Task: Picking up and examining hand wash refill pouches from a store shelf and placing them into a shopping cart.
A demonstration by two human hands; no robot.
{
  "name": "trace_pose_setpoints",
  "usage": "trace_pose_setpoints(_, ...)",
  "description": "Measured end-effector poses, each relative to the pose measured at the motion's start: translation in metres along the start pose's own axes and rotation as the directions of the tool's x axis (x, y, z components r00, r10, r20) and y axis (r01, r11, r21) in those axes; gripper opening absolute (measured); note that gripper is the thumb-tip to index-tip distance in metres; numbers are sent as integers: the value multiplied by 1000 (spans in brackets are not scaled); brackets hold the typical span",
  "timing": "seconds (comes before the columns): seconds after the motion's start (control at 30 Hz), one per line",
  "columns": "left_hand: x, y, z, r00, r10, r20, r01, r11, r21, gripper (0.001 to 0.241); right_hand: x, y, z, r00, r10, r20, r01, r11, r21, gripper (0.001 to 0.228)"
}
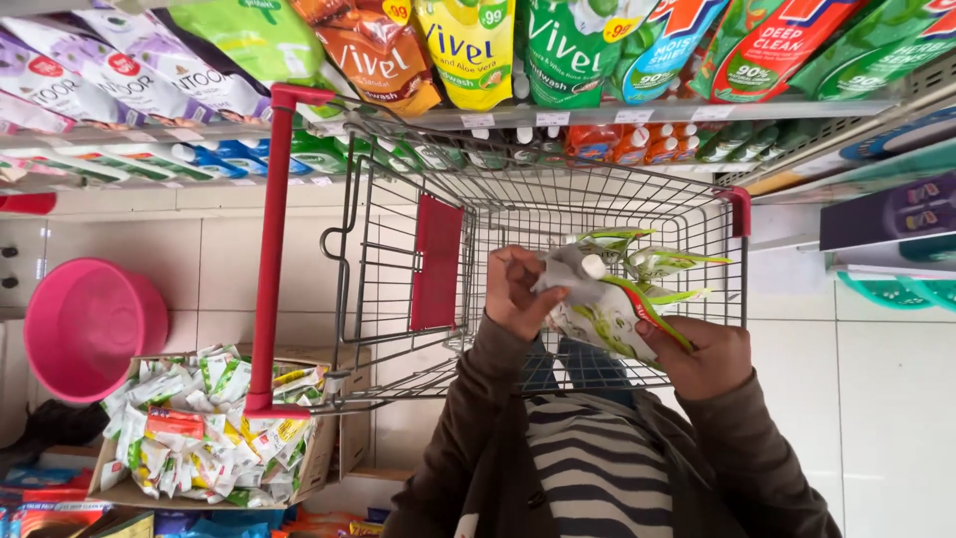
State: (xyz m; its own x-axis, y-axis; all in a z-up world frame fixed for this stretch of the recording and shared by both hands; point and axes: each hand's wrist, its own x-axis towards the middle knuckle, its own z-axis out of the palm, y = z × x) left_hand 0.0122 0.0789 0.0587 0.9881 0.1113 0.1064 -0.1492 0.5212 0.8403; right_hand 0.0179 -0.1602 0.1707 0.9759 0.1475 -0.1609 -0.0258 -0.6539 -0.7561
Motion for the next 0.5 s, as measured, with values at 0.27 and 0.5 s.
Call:
trace_pose_setpoints(0.27,21,-37,-21,975,-57,216,9,977,213,55,0,-29,-17,964,-245,104,241,969,45,17)
trace_pose_setpoints(0.5,2,-76,-7,926,-279,252,258,959,114,30,11,7,-32,968,-100,232,55,979,194,13)
